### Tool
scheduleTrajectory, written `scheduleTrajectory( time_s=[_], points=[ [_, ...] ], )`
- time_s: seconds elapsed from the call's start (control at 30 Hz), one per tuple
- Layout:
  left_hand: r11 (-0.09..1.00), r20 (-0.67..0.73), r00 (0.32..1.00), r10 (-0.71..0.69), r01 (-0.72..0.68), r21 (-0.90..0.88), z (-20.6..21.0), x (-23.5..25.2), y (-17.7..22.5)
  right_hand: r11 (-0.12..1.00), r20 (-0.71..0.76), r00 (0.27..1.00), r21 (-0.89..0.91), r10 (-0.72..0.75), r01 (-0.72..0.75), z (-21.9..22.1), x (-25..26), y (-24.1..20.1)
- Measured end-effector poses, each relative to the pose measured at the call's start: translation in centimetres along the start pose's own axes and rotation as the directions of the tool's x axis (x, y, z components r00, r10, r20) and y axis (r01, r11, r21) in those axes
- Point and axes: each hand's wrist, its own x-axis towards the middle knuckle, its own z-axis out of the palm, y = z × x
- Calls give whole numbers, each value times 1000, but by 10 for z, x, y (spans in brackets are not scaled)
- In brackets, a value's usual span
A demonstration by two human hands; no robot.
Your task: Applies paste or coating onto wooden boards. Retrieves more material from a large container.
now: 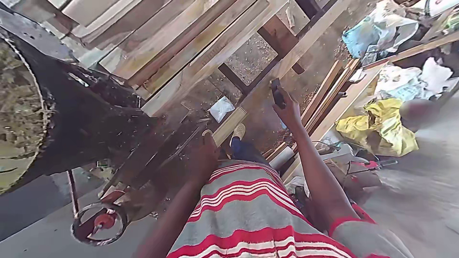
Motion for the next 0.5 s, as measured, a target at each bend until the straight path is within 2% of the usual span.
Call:
scheduleTrajectory(
  time_s=[0.07, 0.13, 0.23, 0.3, 0.37, 0.43, 0.5],
  points=[
    [999, 67, 998, -3, 5, -33, -10, 5, -4, 999, -13, 999, -8, -47, 47, 6, 5, -1],
    [992, 193, 981, 21, 4, -128, -22, 18, -12, 997, 7, 998, -51, -59, 59, 6, -7, -14],
    [927, 400, 896, 190, -30, -375, -25, 46, -36, 975, 97, 995, -216, -39, 59, 4, -31, -34],
    [883, 488, 830, 270, -11, -470, -22, 60, -45, 944, 217, 973, -331, 78, -1, -8, -44, -58],
    [848, 505, 822, 265, 51, -527, -20, 61, -42, 926, 285, 934, -363, 215, -103, -28, -47, -81],
    [846, 498, 843, 204, 105, -523, -16, 57, -40, 938, 226, 941, -295, 252, -181, -47, -38, -93],
    [889, 476, 868, 139, 103, -447, -16, 54, -36, 925, 156, 937, -274, 312, -263, -58, -5, -97]
  ],
)
